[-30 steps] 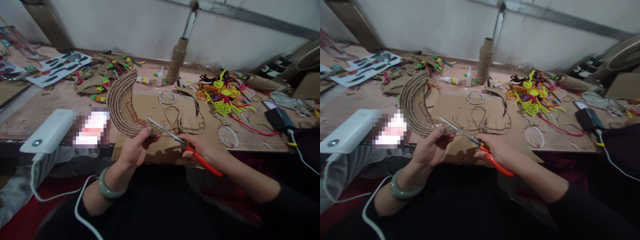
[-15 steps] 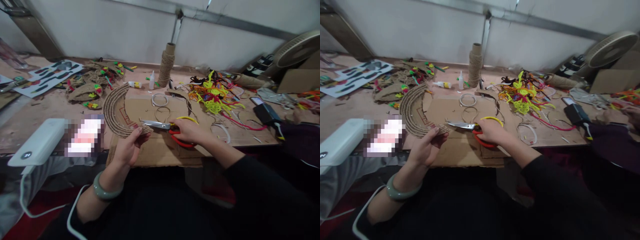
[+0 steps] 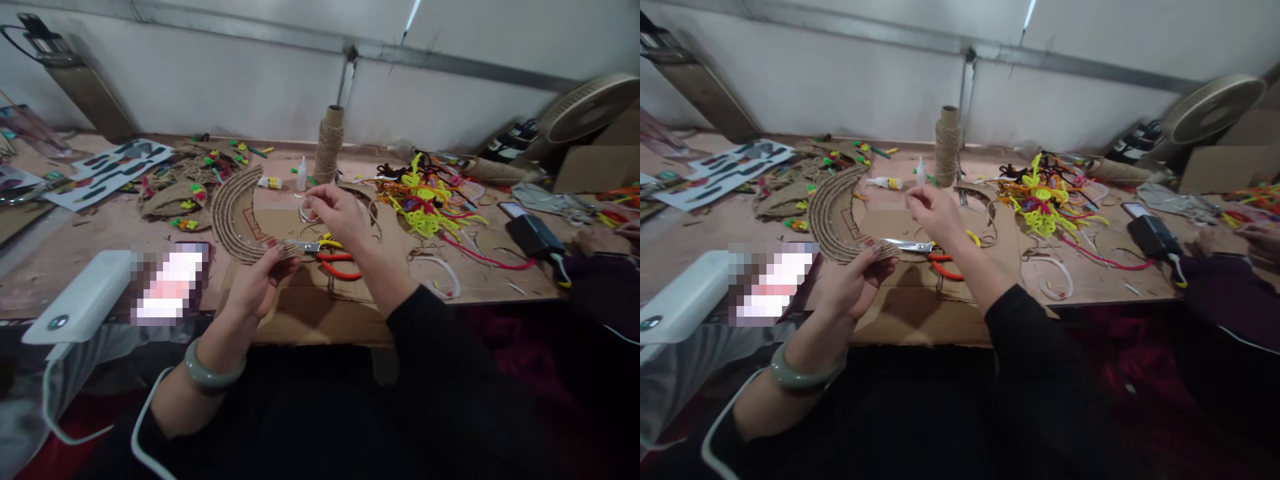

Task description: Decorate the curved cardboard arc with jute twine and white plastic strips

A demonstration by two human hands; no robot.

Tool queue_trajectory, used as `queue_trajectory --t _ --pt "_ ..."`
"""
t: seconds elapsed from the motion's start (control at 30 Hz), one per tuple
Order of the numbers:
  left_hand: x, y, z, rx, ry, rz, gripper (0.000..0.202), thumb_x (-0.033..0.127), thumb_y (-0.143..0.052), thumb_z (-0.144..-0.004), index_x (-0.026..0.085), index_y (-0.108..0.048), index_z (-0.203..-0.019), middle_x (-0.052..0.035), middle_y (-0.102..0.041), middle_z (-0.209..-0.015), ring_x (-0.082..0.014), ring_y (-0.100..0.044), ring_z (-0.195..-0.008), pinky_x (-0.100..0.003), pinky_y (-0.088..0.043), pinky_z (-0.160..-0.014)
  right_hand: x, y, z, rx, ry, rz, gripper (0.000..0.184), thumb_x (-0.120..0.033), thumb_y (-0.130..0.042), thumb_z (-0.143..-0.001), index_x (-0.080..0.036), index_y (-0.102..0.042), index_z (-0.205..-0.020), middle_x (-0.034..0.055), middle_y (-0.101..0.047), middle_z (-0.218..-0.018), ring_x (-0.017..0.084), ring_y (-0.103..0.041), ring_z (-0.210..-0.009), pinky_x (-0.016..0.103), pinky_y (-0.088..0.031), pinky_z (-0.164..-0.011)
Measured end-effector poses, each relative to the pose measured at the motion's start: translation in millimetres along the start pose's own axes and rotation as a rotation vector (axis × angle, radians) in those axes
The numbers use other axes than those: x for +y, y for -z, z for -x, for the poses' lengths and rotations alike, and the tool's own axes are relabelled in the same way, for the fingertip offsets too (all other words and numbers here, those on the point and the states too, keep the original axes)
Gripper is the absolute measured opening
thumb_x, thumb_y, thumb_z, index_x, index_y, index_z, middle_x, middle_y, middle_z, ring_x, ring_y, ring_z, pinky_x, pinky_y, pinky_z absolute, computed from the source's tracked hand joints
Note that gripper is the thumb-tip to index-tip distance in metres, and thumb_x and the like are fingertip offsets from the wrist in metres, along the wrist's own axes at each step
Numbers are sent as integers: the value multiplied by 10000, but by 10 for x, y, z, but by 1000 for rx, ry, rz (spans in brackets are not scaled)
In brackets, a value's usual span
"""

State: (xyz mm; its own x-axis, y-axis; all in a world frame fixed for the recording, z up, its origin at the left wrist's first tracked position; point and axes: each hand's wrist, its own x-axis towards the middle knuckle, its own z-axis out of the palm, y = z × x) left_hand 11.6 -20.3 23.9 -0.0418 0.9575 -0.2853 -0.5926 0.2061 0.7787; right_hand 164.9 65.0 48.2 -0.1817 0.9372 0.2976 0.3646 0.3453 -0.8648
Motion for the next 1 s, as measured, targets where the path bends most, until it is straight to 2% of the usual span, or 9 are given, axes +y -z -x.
queue_trajectory --t 0.07,0.17,0.27,0.4,0.5,0.6,0.67,0.87,1.0 --pt "-22 43 -57 20 -8 33 148 196 -756 -632 156 -665 -742 5 -715 -663 -109 -670 -559 -169 -533 -530 126 -247 -36 24 -132 -244 181 -317 -498 -844 -167 -569 -917 8 -619 -768 76 -541 -590 231 -446 -591" --pt "-71 146 -115 19 -6 28 197 205 -770 -620 150 -682 -788 -6 -724 -691 -111 -671 -571 -170 -531 -528 334 -511 19 40 -268 -407 231 -394 -573 -786 -177 -545 -861 -33 -566 -653 63 -493 -505 220 -418 -536" --pt "-127 242 -132 33 28 9 243 214 -773 -623 143 -689 -840 -24 -733 -739 -116 -670 -581 -176 -526 -519 418 -577 128 0 -269 -485 371 -526 -613 -728 -181 -546 -848 -42 -541 -620 70 -484 -510 226 -419 -541" --pt "-176 305 -138 16 9 8 253 224 -767 -638 152 -694 -869 -32 -734 -787 -121 -667 -603 -197 -537 -546 345 -511 231 -255 -257 -475 506 -658 -519 -746 -173 -584 -874 -12 -562 -685 81 -484 -543 232 -398 -527" --pt "-199 311 -152 -29 -65 6 277 211 -755 -655 170 -702 -924 -45 -741 -905 -148 -692 -757 -245 -568 -694 279 -484 275 -432 -208 -352 435 -594 -523 -782 -167 -597 -818 -3 -552 -717 90 -466 -591 232 -376 -540" --pt "-223 303 -165 -49 -167 -2 367 175 -755 -654 188 -693 -1016 -49 -723 -1055 -173 -658 -1013 -305 -510 -933 253 -489 306 -453 -158 -307 326 -488 -547 -803 -165 -579 -775 -8 -534 -709 102 -464 -643 236 -378 -591" --pt "-237 295 -170 -29 -220 -17 393 161 -753 -653 191 -688 -1039 -47 -713 -1094 -171 -632 -1076 -321 -461 -1005 251 -497 318 -438 -161 -289 295 -454 -535 -818 -168 -566 -753 -19 -508 -674 100 -450 -629 237 -371 -599" --pt "-265 290 -178 44 -269 -49 305 185 -772 -637 185 -706 -935 -42 -731 -1020 -177 -649 -1040 -327 -460 -1008 257 -520 318 -439 -104 -201 216 -362 -550 -821 -162 -570 -741 -27 -529 -661 98 -454 -633 238 -370 -621" --pt "-255 281 -172 36 -276 -52 246 242 -750 -699 218 -705 -939 -26 -729 -1018 -170 -649 -1042 -301 -489 -965 256 -517 307 -420 -95 -180 182 -322 -560 -823 -159 -560 -742 -23 -541 -687 104 -470 -667 238 -370 -644"
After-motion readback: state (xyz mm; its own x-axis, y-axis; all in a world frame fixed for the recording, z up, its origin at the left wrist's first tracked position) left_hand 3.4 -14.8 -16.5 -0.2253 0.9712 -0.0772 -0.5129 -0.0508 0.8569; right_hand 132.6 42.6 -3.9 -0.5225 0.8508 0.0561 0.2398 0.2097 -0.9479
